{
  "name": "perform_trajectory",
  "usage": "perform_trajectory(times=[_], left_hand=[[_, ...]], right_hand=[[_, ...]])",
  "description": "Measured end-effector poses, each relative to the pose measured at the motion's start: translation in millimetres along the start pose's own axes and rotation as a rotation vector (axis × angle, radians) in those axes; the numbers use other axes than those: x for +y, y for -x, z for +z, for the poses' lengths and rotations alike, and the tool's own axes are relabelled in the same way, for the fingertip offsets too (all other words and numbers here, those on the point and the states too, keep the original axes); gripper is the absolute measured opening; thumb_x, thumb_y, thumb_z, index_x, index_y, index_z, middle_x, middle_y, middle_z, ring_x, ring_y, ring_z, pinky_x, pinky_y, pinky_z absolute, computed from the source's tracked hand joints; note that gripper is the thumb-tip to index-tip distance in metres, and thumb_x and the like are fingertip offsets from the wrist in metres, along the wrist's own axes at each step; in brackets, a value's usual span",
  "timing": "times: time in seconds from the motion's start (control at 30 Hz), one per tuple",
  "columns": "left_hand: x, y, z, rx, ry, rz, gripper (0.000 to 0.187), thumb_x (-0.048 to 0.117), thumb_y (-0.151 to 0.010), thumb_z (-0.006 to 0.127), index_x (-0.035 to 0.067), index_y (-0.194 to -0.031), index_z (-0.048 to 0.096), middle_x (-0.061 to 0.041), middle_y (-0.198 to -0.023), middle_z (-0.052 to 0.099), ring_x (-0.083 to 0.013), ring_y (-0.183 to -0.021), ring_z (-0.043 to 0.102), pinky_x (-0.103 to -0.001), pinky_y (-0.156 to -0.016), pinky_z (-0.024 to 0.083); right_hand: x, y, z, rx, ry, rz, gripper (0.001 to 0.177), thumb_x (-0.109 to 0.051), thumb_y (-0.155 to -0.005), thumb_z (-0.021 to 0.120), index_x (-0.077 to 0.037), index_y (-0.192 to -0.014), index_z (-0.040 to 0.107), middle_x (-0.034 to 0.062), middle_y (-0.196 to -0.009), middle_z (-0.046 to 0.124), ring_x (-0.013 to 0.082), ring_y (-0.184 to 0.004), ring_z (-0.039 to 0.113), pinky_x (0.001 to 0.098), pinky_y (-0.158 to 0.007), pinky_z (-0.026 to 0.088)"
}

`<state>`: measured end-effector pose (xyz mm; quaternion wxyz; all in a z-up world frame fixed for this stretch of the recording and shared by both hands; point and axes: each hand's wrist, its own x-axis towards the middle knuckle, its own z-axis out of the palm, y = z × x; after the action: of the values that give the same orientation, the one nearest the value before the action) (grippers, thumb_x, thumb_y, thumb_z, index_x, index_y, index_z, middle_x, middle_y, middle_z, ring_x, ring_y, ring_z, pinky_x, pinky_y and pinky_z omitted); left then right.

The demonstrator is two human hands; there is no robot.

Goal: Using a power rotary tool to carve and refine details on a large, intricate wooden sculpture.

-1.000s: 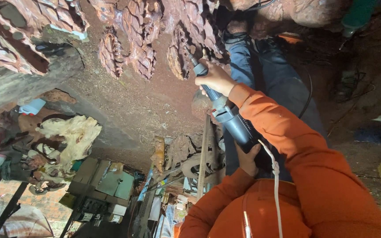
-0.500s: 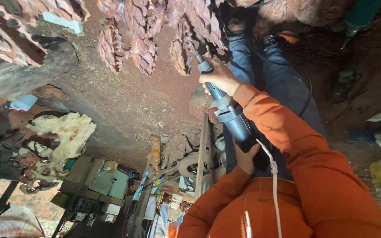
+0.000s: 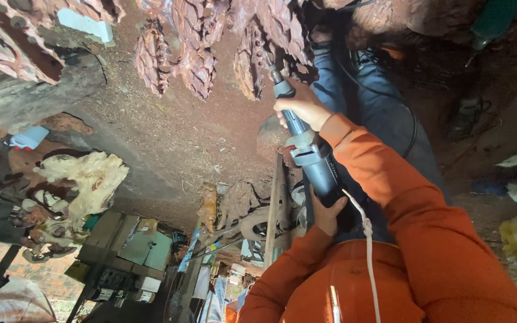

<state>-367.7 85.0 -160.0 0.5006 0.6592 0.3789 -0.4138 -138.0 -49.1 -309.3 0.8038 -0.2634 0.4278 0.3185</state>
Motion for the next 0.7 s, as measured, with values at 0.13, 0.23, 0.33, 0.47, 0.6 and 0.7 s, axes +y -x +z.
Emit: perform_trajectory(times=[0.13,0.23,0.33,0.47,0.6,0.7], left_hand=[[-3.2,2.2,-5.0,0.012,0.015,-0.005,0.093,0.042,-0.072,0.095,0.019,-0.142,0.038,-0.003,-0.122,0.051,-0.0185,-0.112,0.048,-0.047,-0.112,0.036],[11.4,7.8,-4.1,-0.018,0.046,-0.014,0.088,0.038,-0.073,0.094,0.018,-0.141,0.041,-0.004,-0.122,0.054,-0.0181,-0.113,0.05,-0.047,-0.112,0.037],[48.3,23.4,7.9,0.058,0.001,-0.147,0.096,0.041,-0.069,0.096,0.014,-0.141,0.039,-0.008,-0.116,0.051,-0.0221,-0.103,0.051,-0.048,-0.1,0.043],[96.5,41.9,40.6,0.114,0.03,-0.264,0.094,0.04,-0.067,0.095,0.015,-0.141,0.044,-0.009,-0.111,0.056,-0.0215,-0.099,0.055,-0.043,-0.091,0.046],[83.4,40.8,37.0,0.162,0.05,-0.301,0.09,0.036,-0.066,0.095,0.016,-0.138,0.046,-0.007,-0.105,0.057,-0.0175,-0.092,0.055,-0.038,-0.082,0.047],[65.2,45.3,35.1,0.168,0.149,-0.268,0.09,0.03,-0.065,0.099,0.014,-0.138,0.048,-0.009,-0.1,0.061,-0.022,-0.084,0.07,-0.04,-0.077,0.056]], right_hand=[[7.0,-3.1,-7.4,-0.029,0.042,-0.002,0.057,-0.011,-0.074,0.076,-0.003,-0.127,0.057,0.0198,-0.067,0.068,0.0319,-0.059,0.073,0.0471,-0.06,0.065],[7.6,-2.3,-6.7,-0.031,0.003,-0.003,0.052,-0.012,-0.075,0.077,-0.004,-0.123,0.059,0.0195,-0.067,0.068,0.0318,-0.059,0.072,0.0471,-0.06,0.065],[7.8,0.7,-1.1,-0.023,-0.016,0.012,0.044,-0.012,-0.075,0.077,-0.007,-0.115,0.062,0.0192,-0.067,0.069,0.0311,-0.059,0.072,0.0468,-0.059,0.065],[1.8,0.9,-1.5,0.012,-0.011,0.075,0.034,-0.012,-0.074,0.078,-0.01,-0.105,0.064,0.0186,-0.066,0.068,0.0304,-0.059,0.072,0.0452,-0.059,0.065],[-15.6,7.8,1.0,0.03,-0.023,0.105,0.035,-0.013,-0.072,0.081,-0.01,-0.102,0.063,0.0203,-0.065,0.065,0.0298,-0.056,0.069,0.0449,-0.055,0.064],[-11.4,7.0,-2.3,0.026,-0.022,0.13,0.035,-0.013,-0.073,0.083,-0.008,-0.102,0.064,0.0232,-0.067,0.066,0.0317,-0.058,0.07,0.0463,-0.057,0.064]])
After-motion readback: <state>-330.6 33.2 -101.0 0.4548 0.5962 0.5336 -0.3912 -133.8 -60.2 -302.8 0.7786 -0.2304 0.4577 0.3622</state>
